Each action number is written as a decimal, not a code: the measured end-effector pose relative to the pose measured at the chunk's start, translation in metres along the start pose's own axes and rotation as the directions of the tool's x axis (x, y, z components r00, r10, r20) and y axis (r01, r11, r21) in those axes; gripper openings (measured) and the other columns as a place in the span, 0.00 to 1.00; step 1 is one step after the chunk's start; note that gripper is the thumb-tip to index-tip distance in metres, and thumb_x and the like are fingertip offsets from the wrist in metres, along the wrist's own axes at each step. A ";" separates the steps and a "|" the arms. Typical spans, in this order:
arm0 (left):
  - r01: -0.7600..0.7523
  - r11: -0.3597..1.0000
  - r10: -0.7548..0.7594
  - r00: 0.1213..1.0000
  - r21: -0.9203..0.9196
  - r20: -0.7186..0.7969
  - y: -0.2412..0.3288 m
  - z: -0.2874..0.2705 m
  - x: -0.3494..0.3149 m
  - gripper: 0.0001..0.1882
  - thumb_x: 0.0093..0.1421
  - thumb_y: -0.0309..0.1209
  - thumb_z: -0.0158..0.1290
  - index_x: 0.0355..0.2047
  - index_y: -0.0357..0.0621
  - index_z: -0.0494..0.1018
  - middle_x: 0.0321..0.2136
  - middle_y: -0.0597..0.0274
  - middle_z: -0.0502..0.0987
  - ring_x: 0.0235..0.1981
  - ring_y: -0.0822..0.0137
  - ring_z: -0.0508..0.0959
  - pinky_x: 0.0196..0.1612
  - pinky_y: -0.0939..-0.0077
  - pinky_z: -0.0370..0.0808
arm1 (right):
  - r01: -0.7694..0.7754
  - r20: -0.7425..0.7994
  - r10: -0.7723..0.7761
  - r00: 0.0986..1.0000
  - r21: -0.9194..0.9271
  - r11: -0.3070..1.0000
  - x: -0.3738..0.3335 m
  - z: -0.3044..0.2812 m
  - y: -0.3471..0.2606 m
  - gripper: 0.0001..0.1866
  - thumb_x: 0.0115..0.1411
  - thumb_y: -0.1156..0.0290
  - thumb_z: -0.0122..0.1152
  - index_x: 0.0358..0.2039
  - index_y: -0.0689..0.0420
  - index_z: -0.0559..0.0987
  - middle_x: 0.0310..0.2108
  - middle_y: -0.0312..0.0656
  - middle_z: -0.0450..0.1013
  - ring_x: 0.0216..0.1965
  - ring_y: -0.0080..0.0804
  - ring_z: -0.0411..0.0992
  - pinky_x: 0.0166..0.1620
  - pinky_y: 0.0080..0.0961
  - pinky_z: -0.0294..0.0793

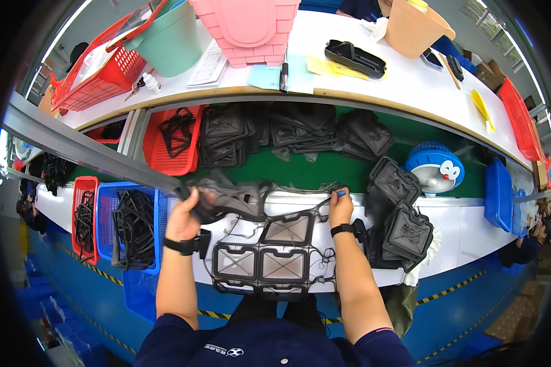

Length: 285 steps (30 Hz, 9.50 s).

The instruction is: Sort and inspect plastic frame components and rubber seals at a manufacturing workstation.

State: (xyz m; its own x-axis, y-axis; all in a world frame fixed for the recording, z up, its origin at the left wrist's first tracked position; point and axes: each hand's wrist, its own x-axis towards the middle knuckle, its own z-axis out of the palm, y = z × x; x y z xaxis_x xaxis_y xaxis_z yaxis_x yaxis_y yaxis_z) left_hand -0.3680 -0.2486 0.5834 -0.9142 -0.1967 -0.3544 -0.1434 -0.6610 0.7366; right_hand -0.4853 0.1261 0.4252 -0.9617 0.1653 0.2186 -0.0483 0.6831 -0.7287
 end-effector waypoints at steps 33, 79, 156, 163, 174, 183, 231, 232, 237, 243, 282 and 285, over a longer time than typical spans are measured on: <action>0.205 0.740 -0.223 0.973 0.640 -0.053 -0.202 0.012 0.117 0.14 0.49 0.17 0.59 0.38 0.28 0.75 0.31 0.57 0.79 0.29 0.68 0.79 0.33 0.75 0.76 | -0.674 0.551 0.389 0.738 0.623 0.396 -0.051 0.070 -0.083 0.05 0.59 0.75 0.61 0.32 0.59 0.74 0.25 0.31 0.72 0.24 0.16 0.68 0.27 0.13 0.69; -0.050 0.002 0.481 0.876 0.999 0.042 -0.110 0.007 0.103 0.30 0.51 0.47 0.59 0.38 0.25 0.76 0.41 0.34 0.75 0.47 0.46 0.75 0.50 0.65 0.70 | -0.720 0.457 0.562 0.689 0.516 0.464 -0.116 -0.044 0.005 0.11 0.60 0.67 0.61 0.41 0.57 0.74 0.37 0.35 0.73 0.37 0.21 0.70 0.39 0.22 0.72; 0.298 0.716 -0.399 0.917 0.631 0.020 -0.286 0.080 -0.077 0.07 0.60 0.25 0.54 0.37 0.34 0.75 0.30 0.65 0.77 0.26 0.77 0.72 0.31 0.84 0.70 | -0.557 0.473 0.335 0.815 0.478 0.680 -0.172 -0.093 -0.013 0.06 0.61 0.71 0.59 0.34 0.61 0.74 0.26 0.37 0.74 0.25 0.23 0.72 0.30 0.20 0.71; 0.033 0.910 -0.090 0.989 0.414 0.120 -0.211 0.091 -0.097 0.07 0.63 0.28 0.51 0.38 0.38 0.69 0.32 0.62 0.76 0.33 0.74 0.73 0.40 0.77 0.71 | -0.108 0.228 0.098 0.969 0.032 0.994 -0.149 -0.096 -0.004 0.05 0.58 0.73 0.55 0.30 0.61 0.71 0.26 0.54 0.72 0.30 0.57 0.71 0.33 0.44 0.70; -0.282 0.858 0.305 0.952 0.429 0.016 -0.041 -0.004 -0.103 0.11 0.66 0.35 0.48 0.42 0.42 0.70 0.26 0.66 0.74 0.22 0.77 0.70 0.28 0.83 0.67 | 0.101 0.008 -0.101 0.995 -0.066 0.993 -0.127 -0.097 -0.010 0.05 0.55 0.76 0.59 0.31 0.60 0.73 0.38 0.52 0.73 0.41 0.52 0.70 0.45 0.40 0.68; 0.255 0.706 -0.126 0.963 0.661 -0.238 -0.231 0.006 -0.027 0.15 0.61 0.25 0.52 0.46 0.29 0.71 0.28 0.63 0.77 0.24 0.75 0.75 0.27 0.82 0.74 | -0.589 0.595 0.329 0.733 0.315 0.744 -0.155 0.010 -0.067 0.08 0.58 0.71 0.62 0.35 0.61 0.75 0.28 0.36 0.74 0.29 0.21 0.70 0.33 0.19 0.70; -0.058 0.521 -0.047 0.994 0.851 0.097 -0.260 0.070 -0.107 0.16 0.54 0.34 0.61 0.22 0.32 0.72 0.18 0.60 0.73 0.18 0.70 0.72 0.23 0.73 0.68 | -0.612 0.426 0.439 0.791 0.572 0.547 -0.206 -0.106 0.027 0.05 0.60 0.73 0.60 0.35 0.60 0.75 0.27 0.32 0.70 0.28 0.17 0.65 0.33 0.16 0.65; -0.081 0.421 0.006 0.996 0.903 0.086 -0.274 0.078 -0.105 0.16 0.54 0.36 0.60 0.23 0.33 0.76 0.21 0.54 0.77 0.20 0.66 0.77 0.25 0.68 0.70 | -0.610 0.426 0.436 0.792 0.575 0.545 -0.205 -0.104 0.025 0.06 0.60 0.72 0.60 0.36 0.60 0.75 0.28 0.33 0.71 0.28 0.17 0.66 0.34 0.16 0.66; 0.103 0.252 -0.215 0.975 0.962 -0.048 -0.313 0.100 -0.094 0.15 0.51 0.37 0.61 0.27 0.35 0.78 0.18 0.50 0.77 0.21 0.63 0.79 0.26 0.69 0.72 | -0.703 0.506 0.488 0.711 0.499 0.508 -0.199 -0.097 0.033 0.09 0.62 0.71 0.58 0.39 0.62 0.74 0.33 0.37 0.72 0.32 0.20 0.71 0.36 0.18 0.76; 0.067 0.350 -0.146 0.989 0.934 -0.016 -0.332 0.088 -0.093 0.11 0.52 0.33 0.61 0.28 0.36 0.78 0.18 0.57 0.77 0.15 0.70 0.73 0.19 0.73 0.67 | -0.700 0.523 0.466 0.714 0.566 0.437 -0.194 -0.095 0.036 0.07 0.62 0.71 0.58 0.36 0.62 0.74 0.26 0.36 0.73 0.25 0.19 0.71 0.30 0.16 0.73; 0.083 0.711 0.100 0.971 0.699 -0.217 -0.124 0.015 -0.127 0.10 0.58 0.33 0.58 0.31 0.41 0.70 0.22 0.71 0.68 0.21 0.77 0.66 0.23 0.79 0.63 | 0.032 0.205 -0.084 0.975 0.247 0.969 -0.180 -0.130 -0.012 0.06 0.54 0.76 0.61 0.31 0.62 0.75 0.36 0.48 0.73 0.39 0.47 0.71 0.44 0.35 0.70; 0.223 0.720 -0.119 0.973 0.658 -0.199 -0.192 0.044 -0.119 0.11 0.55 0.32 0.60 0.31 0.37 0.72 0.22 0.66 0.72 0.23 0.76 0.70 0.26 0.78 0.68 | -0.070 0.261 0.001 0.965 0.256 0.964 -0.174 -0.105 0.001 0.07 0.55 0.74 0.62 0.31 0.63 0.75 0.37 0.48 0.74 0.36 0.41 0.74 0.41 0.31 0.72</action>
State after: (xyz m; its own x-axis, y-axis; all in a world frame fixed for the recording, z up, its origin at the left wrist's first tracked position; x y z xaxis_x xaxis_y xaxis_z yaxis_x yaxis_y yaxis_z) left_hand -0.2488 -0.0661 0.5096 -0.7966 -0.2570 -0.5472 -0.5561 -0.0433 0.8300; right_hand -0.2894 0.1722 0.4545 -0.9988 -0.0252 0.0410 -0.0481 0.4649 -0.8841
